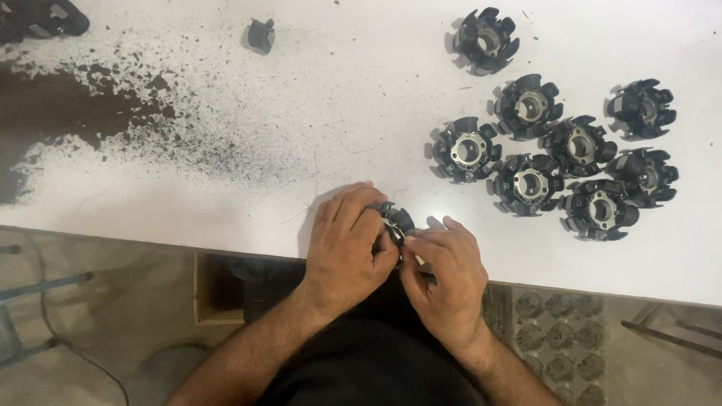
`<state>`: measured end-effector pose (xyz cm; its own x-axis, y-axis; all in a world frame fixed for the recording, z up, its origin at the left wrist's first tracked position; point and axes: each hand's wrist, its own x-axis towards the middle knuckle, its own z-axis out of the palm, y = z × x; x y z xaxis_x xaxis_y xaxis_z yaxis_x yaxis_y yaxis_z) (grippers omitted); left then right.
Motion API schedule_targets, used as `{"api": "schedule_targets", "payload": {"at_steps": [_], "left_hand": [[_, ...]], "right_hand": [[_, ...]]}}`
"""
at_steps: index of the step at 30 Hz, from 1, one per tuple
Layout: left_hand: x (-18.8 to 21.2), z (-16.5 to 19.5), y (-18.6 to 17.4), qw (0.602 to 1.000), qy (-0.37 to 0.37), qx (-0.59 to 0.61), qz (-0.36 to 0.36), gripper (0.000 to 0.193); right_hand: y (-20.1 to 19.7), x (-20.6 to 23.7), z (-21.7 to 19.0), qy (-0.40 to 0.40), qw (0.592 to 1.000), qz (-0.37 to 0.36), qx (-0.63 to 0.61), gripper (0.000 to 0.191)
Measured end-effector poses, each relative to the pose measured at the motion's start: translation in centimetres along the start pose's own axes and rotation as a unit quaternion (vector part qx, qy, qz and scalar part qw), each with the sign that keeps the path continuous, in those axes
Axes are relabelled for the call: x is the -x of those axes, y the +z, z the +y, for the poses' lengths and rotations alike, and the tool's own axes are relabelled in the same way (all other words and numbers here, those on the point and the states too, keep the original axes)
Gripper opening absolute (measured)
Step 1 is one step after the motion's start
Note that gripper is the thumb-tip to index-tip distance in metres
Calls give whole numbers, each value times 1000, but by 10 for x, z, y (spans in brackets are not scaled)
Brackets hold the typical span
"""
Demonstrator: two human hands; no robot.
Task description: The person assembles omni-directional wheels at a white workbench. They pick up a wheel hub, insert black roller pieces into its slots one at a time, and use a small stick to press each roller into place, setting finished wheels aside as they go.
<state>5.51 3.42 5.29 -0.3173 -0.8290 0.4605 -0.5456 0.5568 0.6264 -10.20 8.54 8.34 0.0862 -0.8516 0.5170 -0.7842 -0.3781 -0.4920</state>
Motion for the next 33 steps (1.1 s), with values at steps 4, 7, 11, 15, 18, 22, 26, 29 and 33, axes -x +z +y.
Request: {"api": "schedule_targets", "payload": {"at_steps": [4,7,11,15,18,22,26,29,33], "left_hand": [[3,-2,-3,1000,1,11,6,14],[1,1,-9,1000,-4,16,12,15],[-4,9,-30,998,10,7,58,16],[-11,10,-57,999,-19,-24,8,19],[-23,12,-57,994,50,-54,-82,26],[-35,22,-47,972,19,-126,-196,24],[-36,27,-44,977,-2,-121,-178,19],[-32,26,-46,992,11,-69,-103,18],[-30,21,-44,994,70,-65,-60,25]], "right_hand": [[0,-5,-5,-10,1000,-17,22,29],[-3,-7,-8,2,999,-33,22,28],[-8,-6,-8,2,1000,-14,-6,27],[-12,-3,-2,44,998,35,-32,24],[-10,-1,-1,50,997,36,-40,22],[-4,-3,0,31,999,23,-26,22],[-6,-4,3,52,998,7,-17,23],[-8,-4,6,59,997,14,-37,23],[-11,-3,8,57,997,20,-46,24]]}}
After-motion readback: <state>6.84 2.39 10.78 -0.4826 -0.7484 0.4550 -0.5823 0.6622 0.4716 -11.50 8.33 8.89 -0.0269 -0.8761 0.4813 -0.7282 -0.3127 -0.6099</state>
